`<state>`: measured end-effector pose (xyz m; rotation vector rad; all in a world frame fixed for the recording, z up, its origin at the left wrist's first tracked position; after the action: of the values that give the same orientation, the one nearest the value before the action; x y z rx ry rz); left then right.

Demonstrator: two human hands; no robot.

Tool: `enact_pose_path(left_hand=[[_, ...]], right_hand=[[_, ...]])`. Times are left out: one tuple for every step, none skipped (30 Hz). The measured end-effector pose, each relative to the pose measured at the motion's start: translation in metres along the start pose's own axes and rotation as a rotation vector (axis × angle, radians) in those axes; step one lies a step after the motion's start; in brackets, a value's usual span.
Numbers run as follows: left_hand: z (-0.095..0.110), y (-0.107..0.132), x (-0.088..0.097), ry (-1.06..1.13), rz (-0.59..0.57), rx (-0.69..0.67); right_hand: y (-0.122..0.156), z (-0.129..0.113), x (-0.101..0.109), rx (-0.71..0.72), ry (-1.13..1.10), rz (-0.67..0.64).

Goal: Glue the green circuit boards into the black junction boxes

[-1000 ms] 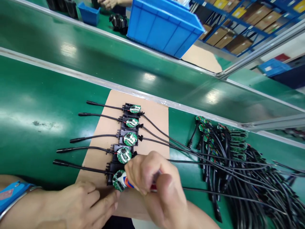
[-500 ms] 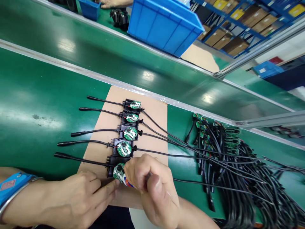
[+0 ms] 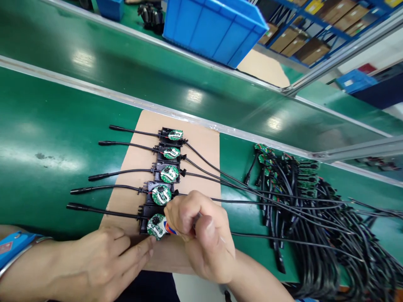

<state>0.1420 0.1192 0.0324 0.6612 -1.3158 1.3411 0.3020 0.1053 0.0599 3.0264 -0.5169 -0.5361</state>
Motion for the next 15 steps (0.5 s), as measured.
enact_pose_path(left_hand=[[0.0,0.0,0.0,0.004,-0.001,0.002],[-0.001,0.0,0.0,0.008,0.001,0.005],[-0.001,0.0,0.0,0.011,0.004,0.01],[-0.001,0.0,-0.001,0.013,0.011,0.014],[0.0,0.0,-0.001,0.018,0.013,0.012],[0.0,0.0,-0.002,0.022,0.018,0.013],[0.001,0.001,-0.003,0.027,0.019,0.015],[0.002,0.001,-0.005,0.031,0.019,0.018],[0.003,0.002,-0.007,0.035,0.018,0.024],[0.004,0.003,-0.009,0.039,0.016,0.03],[0.004,0.004,-0.01,0.04,0.014,0.032],[0.004,0.004,-0.011,0.038,0.011,0.03],[0.003,0.004,-0.011,0.038,0.005,0.03],[0.002,0.004,-0.01,0.052,0.004,0.035],[0.001,0.002,-0.006,0.09,0.012,0.053]], right_hand=[[0.0,0.001,0.0,0.005,-0.002,-0.001],[0.0,0.001,0.0,0.019,0.004,-0.003],[0.001,0.001,0.001,0.038,0.012,-0.003],[0.003,0.0,0.001,0.061,0.029,-0.004],[0.005,0.0,0.002,0.087,0.055,-0.007],[0.007,0.0,0.001,0.115,0.088,-0.018],[0.009,-0.001,0.001,0.142,0.128,-0.038],[0.011,-0.001,-0.001,0.17,0.165,-0.065],[0.012,-0.002,-0.003,0.202,0.195,-0.095],[0.013,-0.004,-0.005,0.233,0.218,-0.131],[0.014,-0.006,-0.006,0.258,0.233,-0.169],[0.015,-0.008,-0.007,0.277,0.247,-0.204],[0.016,-0.012,-0.007,0.286,0.26,-0.229],[0.018,-0.016,-0.005,0.289,0.273,-0.24],[0.021,-0.021,-0.002,0.296,0.286,-0.241]])
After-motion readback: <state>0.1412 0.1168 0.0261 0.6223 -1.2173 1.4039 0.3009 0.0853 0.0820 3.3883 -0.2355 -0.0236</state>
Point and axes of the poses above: each hand's wrist, its own y-axis away from the middle knuckle, its own x-axis out of the back of the hand, z = x × y, the point moved 4 cm from there along -y, towards the middle knuckle, and after that the axes turned 11 degrees about z, right-handed, at the moved point
